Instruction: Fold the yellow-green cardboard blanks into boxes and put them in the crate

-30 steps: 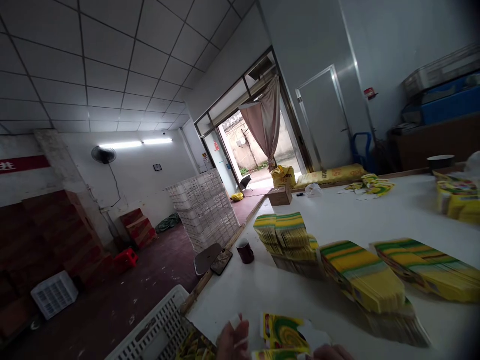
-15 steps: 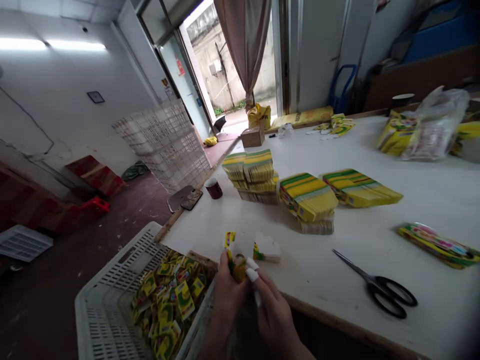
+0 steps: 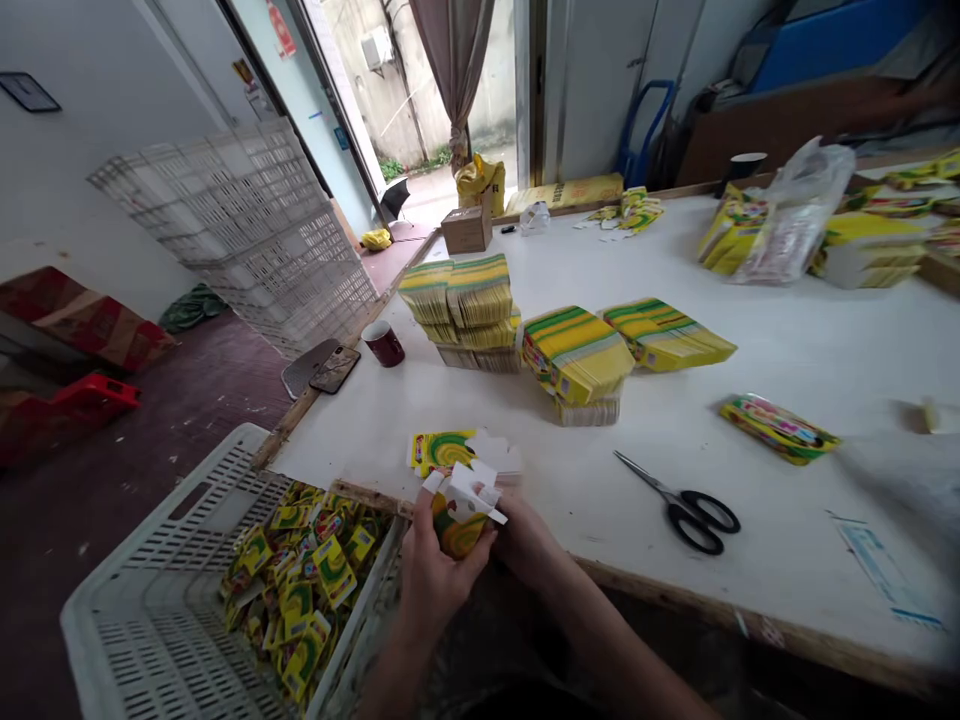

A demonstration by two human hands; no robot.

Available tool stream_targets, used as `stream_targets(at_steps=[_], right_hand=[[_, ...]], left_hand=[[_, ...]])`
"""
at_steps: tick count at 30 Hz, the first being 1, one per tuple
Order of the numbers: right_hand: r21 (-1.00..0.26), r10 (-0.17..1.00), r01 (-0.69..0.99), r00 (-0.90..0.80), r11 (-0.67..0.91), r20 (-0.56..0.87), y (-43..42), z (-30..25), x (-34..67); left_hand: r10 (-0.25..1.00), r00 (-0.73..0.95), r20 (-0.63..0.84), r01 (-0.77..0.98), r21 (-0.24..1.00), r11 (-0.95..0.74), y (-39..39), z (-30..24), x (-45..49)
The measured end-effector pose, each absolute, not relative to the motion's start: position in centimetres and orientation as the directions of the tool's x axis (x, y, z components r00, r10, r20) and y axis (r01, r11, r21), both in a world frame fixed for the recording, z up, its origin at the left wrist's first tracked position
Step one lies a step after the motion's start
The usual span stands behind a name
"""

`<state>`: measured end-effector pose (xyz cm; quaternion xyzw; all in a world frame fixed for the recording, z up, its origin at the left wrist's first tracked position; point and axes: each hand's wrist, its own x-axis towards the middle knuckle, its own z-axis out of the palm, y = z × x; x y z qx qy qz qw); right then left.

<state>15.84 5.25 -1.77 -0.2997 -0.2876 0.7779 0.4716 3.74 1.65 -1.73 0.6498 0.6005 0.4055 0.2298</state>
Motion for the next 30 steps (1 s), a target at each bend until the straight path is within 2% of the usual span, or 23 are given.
stream_targets(at_steps=[3,7,10,14,16,19,22,25,27,30], right_hand=[[-0.675,0.904,-0.621,-0.389,-0.398,-0.175,4.2,-2.6,15.2],[-0.78,0.948,-0.576,-0.311,-0.242,-0.065,3.5,-3.0,16.3],[-0.829,0.96,-0.534,-0.279,-0.166,-0.013,3.3,-2.5,17.0],[-0.83,0.977,-0.522,-0.181,-0.197,-0.118,3.4,-1.2,16.7],[-0.847,0.973,-0.488,-0.188,-0.211,-0.134,3.6,-0.6,16.5],[-0.909,0.972,-0.397,-0.231,-0.128,-0.036,3.8,-0.4,16.7],[-0.972,0.964,-0.218,-0.23,0.085,0.136,3.6,-0.8,17.1],[-0.956,0.903,-0.045,-0.32,0.289,0.288,2.8,-0.9,17.3],[-0.932,0.866,0.006,-0.372,0.363,0.335,2.6,-1.0,17.4],[-0.924,0.888,0.054,-0.302,0.378,0.346,3.1,-1.5,17.7]], left_hand=[[0.977,-0.038,0.208,0.561,0.814,-0.151,1.6,-1.6,3.9],[0.974,-0.102,0.204,0.519,0.846,-0.122,1.6,-1.5,3.6],[0.973,-0.093,0.209,0.559,0.82,-0.123,1.6,-1.2,3.7],[0.981,0.058,0.183,0.647,0.742,-0.176,1.1,-0.6,4.4],[0.98,0.104,0.171,0.663,0.722,-0.197,0.8,-0.4,4.6],[0.983,0.1,0.151,0.68,0.711,-0.178,0.7,-0.2,4.5],[0.99,0.09,0.113,0.661,0.737,-0.144,0.9,-0.6,4.1],[0.984,0.139,0.108,0.592,0.788,-0.17,1.1,-1.4,3.9],[0.98,0.129,0.154,0.58,0.79,-0.201,1.2,-1.9,3.9],[0.978,0.047,0.204,0.632,0.752,-0.187,1.1,-2.3,3.7]])
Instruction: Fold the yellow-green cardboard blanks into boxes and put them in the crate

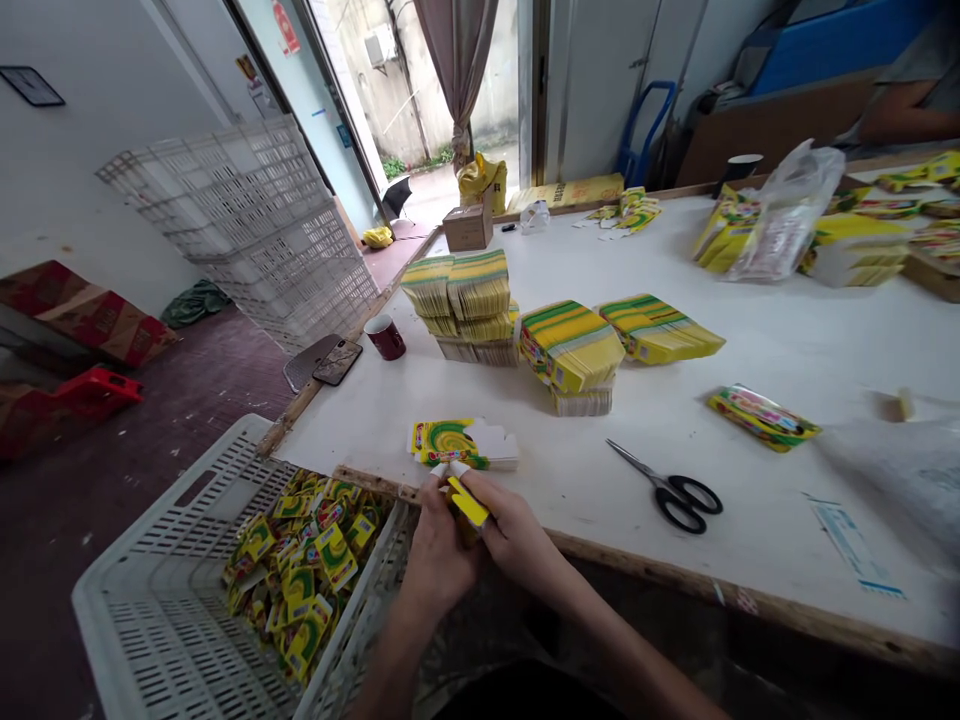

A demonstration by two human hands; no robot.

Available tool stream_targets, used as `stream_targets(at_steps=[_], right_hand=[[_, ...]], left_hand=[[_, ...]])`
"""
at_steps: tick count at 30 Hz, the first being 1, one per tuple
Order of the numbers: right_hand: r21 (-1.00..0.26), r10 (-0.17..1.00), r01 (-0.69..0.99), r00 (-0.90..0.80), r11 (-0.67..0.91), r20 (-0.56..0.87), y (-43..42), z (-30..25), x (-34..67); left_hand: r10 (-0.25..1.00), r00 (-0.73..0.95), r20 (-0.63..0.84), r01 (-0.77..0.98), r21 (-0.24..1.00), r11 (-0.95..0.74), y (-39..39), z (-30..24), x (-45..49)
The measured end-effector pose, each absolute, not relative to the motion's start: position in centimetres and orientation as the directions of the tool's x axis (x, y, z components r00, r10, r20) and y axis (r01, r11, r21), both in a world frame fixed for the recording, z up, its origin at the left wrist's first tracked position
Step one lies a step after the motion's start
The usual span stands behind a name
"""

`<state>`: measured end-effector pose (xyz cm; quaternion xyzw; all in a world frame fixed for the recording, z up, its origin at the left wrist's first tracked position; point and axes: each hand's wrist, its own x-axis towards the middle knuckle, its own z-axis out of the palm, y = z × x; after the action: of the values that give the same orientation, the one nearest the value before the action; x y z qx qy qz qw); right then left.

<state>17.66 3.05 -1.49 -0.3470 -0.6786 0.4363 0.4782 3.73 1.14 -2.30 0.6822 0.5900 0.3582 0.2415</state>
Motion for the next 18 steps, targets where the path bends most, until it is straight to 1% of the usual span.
stream_targets(at_steps=[2,3,4,6,8,9,12,15,16,18], right_hand=[[-0.921,0.914,0.1,-0.205,0.375,0.35,3.7,-2.1,18.1],[-0.912,0.913,0.133,-0.196,0.387,0.359,3.9,-2.5,18.3],[-0.897,0.903,0.167,-0.221,0.408,0.369,4.1,-2.8,18.4],[-0.86,0.865,0.225,-0.337,0.458,0.372,4.3,-3.3,18.7],[-0.838,0.834,0.263,-0.433,0.479,0.341,4.3,-3.5,18.8],[-0.834,0.83,0.274,-0.449,0.479,0.33,4.3,-3.4,19.0],[-0.836,0.812,0.259,-0.488,0.484,0.319,4.7,-2.4,19.9],[-0.844,0.757,0.197,-0.573,0.499,0.314,5.2,-1.4,20.8],[-0.846,0.749,0.177,-0.577,0.503,0.324,5.3,-1.3,20.9],[-0.853,0.769,0.149,-0.53,0.5,0.358,5.2,-1.5,20.7]], left_hand=[[0.982,0.01,0.191,0.688,0.71,-0.146,1.1,-2.3,3.3],[0.984,0.005,0.177,0.712,0.69,-0.128,1.1,-2.2,3.0],[0.986,0.002,0.167,0.733,0.671,-0.115,1.1,-2.1,2.7],[0.987,0.014,0.162,0.763,0.636,-0.115,1.3,-1.6,1.9],[0.984,0.038,0.173,0.785,0.605,-0.136,1.5,-1.0,1.3],[0.983,0.054,0.173,0.79,0.594,-0.148,1.6,-0.7,1.1],[0.984,0.111,0.138,0.764,0.622,-0.173,1.8,0.4,0.8],[0.984,0.133,0.12,0.743,0.645,-0.179,2.0,1.0,0.9],[0.984,0.128,0.122,0.744,0.644,-0.176,2.1,1.1,1.0],[0.986,0.106,0.132,0.756,0.633,-0.166,2.1,1.1,1.1]])
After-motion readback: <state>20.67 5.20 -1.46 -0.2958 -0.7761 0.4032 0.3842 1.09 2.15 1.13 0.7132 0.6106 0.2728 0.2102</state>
